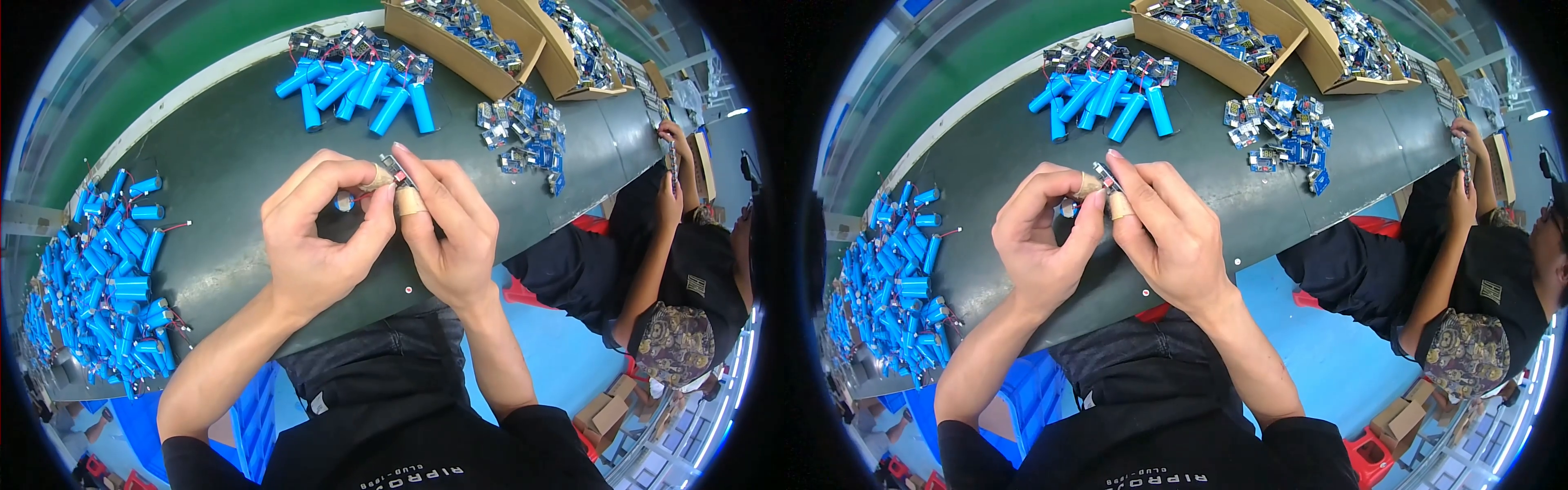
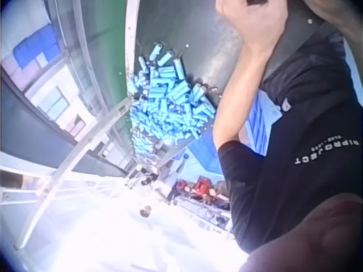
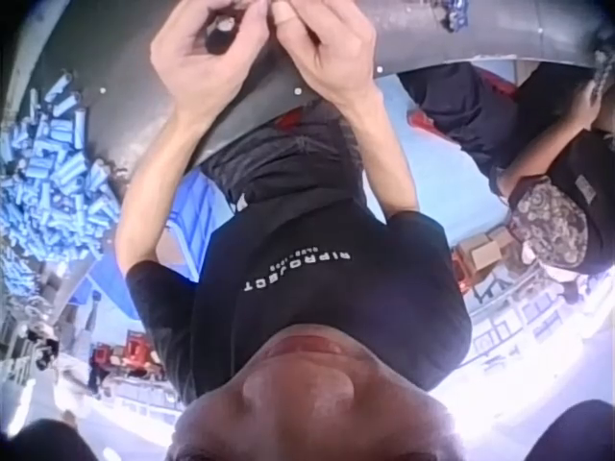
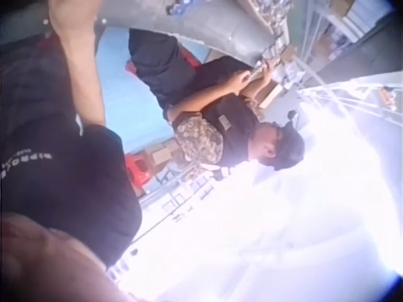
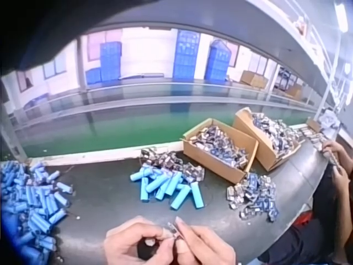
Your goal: The person assembles small electronic components by hand, inserting small circuit boards into blue cylindrical housings on a production line.
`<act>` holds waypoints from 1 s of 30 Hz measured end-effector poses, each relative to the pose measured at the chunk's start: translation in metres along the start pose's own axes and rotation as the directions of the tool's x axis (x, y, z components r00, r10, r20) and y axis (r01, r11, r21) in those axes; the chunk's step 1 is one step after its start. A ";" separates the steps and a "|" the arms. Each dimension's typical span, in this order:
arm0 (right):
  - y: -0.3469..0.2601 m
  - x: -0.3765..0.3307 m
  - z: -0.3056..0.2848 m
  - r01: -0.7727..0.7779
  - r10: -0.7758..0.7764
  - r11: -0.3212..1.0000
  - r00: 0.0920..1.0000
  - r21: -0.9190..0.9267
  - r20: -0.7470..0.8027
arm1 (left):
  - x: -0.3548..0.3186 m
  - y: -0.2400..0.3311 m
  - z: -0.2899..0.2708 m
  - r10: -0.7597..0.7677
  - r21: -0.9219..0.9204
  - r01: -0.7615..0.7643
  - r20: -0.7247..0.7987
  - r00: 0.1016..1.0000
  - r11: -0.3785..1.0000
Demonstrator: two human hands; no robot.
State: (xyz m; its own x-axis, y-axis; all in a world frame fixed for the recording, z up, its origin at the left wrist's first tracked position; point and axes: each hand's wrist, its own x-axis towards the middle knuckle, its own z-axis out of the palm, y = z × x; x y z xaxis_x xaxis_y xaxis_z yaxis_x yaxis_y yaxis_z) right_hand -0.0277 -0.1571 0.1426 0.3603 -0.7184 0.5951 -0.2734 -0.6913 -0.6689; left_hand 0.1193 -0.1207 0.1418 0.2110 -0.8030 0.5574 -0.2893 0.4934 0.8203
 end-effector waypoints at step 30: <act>-0.003 0.000 0.002 -0.022 0.022 1.000 1.000 0.005 -0.004 | 0.001 -0.002 0.005 0.028 0.014 -0.027 -0.066 0.997 1.000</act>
State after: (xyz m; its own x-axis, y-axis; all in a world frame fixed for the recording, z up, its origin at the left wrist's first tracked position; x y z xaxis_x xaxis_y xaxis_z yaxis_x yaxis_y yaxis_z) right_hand -0.0254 -0.1549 0.1441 0.3503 -0.7338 0.5821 -0.2767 -0.6748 -0.6842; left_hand 0.1156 -0.1243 0.1399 0.2641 -0.7652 0.5872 -0.3080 0.5100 0.8031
